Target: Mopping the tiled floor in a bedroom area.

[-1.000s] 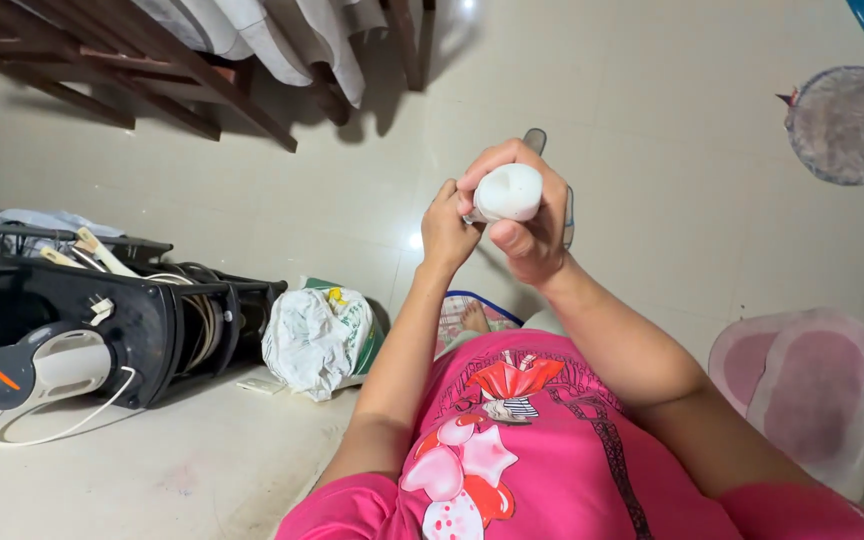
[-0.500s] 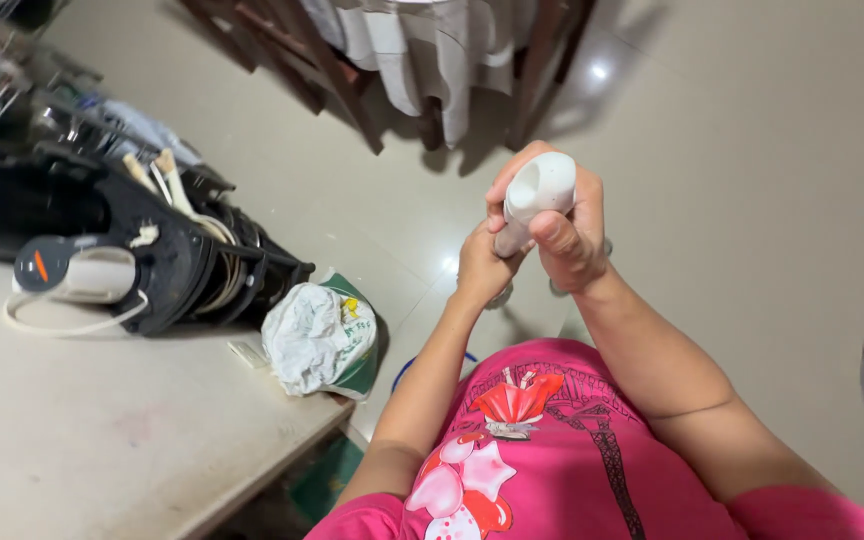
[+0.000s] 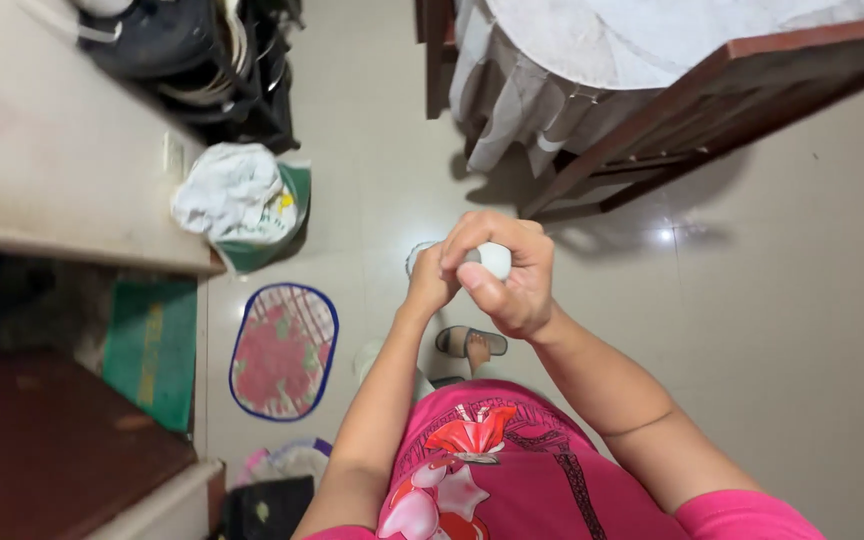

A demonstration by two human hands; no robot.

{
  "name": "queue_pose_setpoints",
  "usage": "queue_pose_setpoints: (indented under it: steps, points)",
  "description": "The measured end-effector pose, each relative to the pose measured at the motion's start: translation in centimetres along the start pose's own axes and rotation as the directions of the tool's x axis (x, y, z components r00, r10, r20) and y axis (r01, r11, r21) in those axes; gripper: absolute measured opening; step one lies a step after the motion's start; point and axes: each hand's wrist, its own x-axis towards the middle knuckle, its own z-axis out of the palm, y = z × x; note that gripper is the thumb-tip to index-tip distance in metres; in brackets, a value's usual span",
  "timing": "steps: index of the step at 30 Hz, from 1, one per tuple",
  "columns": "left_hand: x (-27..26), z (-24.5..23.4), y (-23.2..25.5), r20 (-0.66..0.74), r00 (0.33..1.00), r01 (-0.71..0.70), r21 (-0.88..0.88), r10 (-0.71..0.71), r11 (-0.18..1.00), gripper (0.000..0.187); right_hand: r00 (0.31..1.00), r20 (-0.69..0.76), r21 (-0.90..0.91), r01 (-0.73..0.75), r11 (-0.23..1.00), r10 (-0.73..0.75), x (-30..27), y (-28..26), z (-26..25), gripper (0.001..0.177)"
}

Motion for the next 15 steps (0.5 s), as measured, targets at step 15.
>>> queue_pose_setpoints:
  steps: [15]
  points:
    - [-9.6,9.3,1.7,-0.229,0.945,-0.245,-0.027,0.232,0.969,0.024,0.952,0.305,-0.133,0.061,0.989,-0.018,-12.0,1.1,-5.6,0.019]
